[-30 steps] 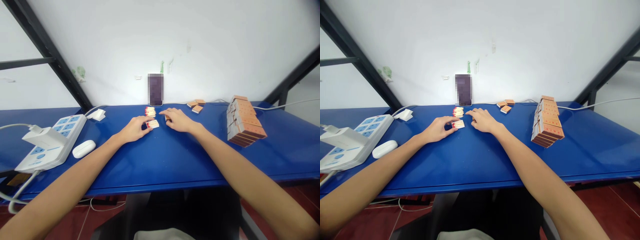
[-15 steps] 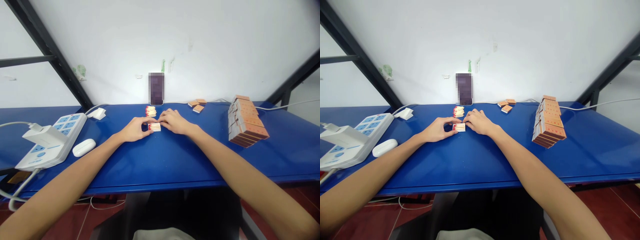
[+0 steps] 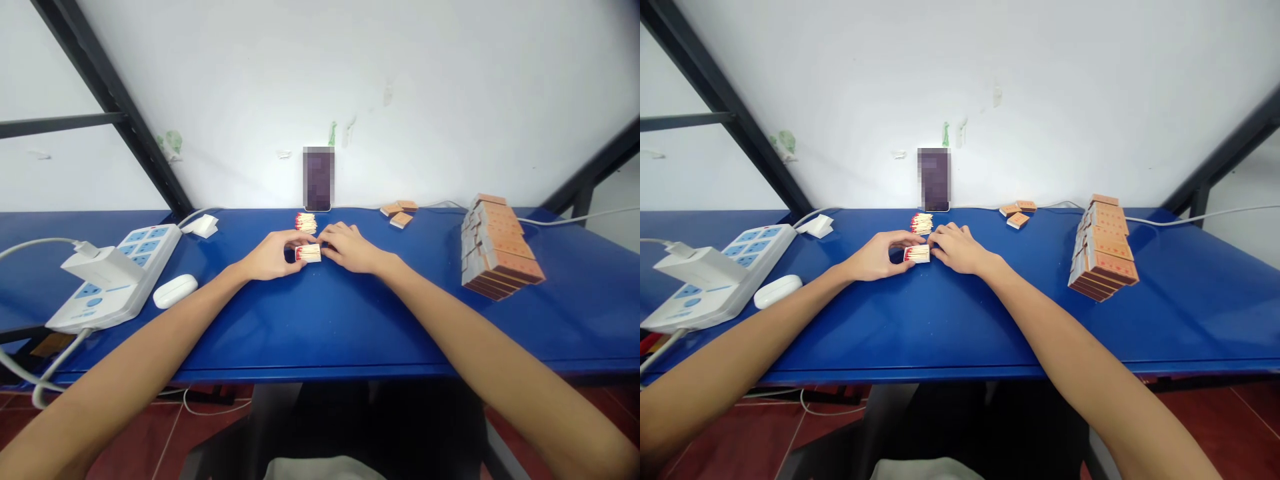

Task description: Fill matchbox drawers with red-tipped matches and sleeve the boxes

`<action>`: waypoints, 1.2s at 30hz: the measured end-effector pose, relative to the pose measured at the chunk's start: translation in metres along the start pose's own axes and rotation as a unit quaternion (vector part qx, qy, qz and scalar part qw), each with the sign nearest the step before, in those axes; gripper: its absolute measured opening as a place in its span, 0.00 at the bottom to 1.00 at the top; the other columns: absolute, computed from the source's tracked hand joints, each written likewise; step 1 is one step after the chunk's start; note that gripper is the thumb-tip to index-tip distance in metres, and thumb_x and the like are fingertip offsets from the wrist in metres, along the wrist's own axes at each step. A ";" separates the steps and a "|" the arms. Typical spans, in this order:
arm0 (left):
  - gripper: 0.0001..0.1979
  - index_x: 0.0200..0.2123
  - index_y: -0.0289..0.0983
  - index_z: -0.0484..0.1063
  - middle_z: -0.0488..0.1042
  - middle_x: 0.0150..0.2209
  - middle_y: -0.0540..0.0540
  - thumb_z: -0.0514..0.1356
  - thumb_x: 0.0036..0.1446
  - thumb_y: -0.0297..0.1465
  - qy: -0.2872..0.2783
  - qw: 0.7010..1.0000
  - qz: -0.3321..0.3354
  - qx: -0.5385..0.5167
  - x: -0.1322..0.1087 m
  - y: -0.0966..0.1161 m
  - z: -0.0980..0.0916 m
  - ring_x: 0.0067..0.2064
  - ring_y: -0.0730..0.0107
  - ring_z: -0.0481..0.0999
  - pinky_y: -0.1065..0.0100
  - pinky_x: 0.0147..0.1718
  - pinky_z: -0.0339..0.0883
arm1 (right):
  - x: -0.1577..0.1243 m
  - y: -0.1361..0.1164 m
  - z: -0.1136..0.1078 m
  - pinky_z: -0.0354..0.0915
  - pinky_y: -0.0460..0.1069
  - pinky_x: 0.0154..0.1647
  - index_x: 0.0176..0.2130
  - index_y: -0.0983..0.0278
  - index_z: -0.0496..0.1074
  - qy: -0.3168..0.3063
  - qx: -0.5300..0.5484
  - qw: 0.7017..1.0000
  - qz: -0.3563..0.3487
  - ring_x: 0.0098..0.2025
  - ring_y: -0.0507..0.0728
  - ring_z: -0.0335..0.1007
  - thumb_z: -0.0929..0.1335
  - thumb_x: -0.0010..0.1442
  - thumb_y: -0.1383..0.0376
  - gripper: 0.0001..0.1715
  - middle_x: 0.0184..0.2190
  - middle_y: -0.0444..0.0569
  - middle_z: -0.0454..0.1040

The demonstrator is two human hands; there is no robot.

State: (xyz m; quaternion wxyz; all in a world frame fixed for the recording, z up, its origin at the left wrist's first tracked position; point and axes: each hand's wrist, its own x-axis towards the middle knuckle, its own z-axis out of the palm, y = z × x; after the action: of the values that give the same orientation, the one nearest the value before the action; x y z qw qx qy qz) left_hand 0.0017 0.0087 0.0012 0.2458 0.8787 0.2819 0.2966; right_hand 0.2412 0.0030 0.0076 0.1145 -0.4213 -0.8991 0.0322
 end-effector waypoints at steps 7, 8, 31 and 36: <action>0.29 0.56 0.39 0.73 0.76 0.48 0.44 0.62 0.48 0.27 -0.018 0.996 0.005 0.086 -0.001 0.004 -0.007 0.46 0.61 0.77 0.60 0.50 0.71 | -0.001 -0.002 0.000 0.57 0.59 0.50 0.51 0.61 0.71 0.017 0.002 1.000 0.009 0.53 0.64 0.63 0.60 0.72 0.62 0.14 0.51 0.55 0.73; 0.29 0.57 0.39 0.73 0.76 0.49 0.44 0.62 0.48 0.27 -0.025 0.995 0.005 0.098 -0.001 0.005 -0.007 0.47 0.60 0.76 0.59 0.52 0.70 | -0.001 -0.001 0.000 0.57 0.59 0.50 0.54 0.60 0.70 0.022 -0.006 1.000 0.011 0.52 0.64 0.63 0.60 0.72 0.63 0.16 0.51 0.55 0.73; 0.13 0.40 0.39 0.67 0.74 0.38 0.49 0.64 0.53 0.35 -0.007 0.996 -0.048 0.074 0.000 0.004 -0.004 0.37 0.67 0.71 0.64 0.40 0.67 | 0.008 -0.011 0.014 0.60 0.52 0.45 0.40 0.62 0.66 0.072 0.177 0.982 -0.013 0.41 0.57 0.65 0.63 0.68 0.62 0.06 0.39 0.49 0.72; 0.13 0.42 0.39 0.71 0.77 0.39 0.48 0.64 0.55 0.38 -0.003 0.995 -0.049 0.082 0.001 0.002 -0.004 0.36 0.67 0.73 0.64 0.41 0.68 | 0.004 -0.001 0.001 0.58 0.58 0.52 0.43 0.60 0.66 0.082 0.173 0.979 0.070 0.50 0.63 0.64 0.63 0.65 0.58 0.09 0.45 0.51 0.73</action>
State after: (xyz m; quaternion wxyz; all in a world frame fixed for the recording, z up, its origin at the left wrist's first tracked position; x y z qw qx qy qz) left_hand 0.0010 0.0089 0.0055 0.1883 0.8819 0.3474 0.2570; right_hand 0.2377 0.0053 0.0073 0.2565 -0.4578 -0.8359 0.1606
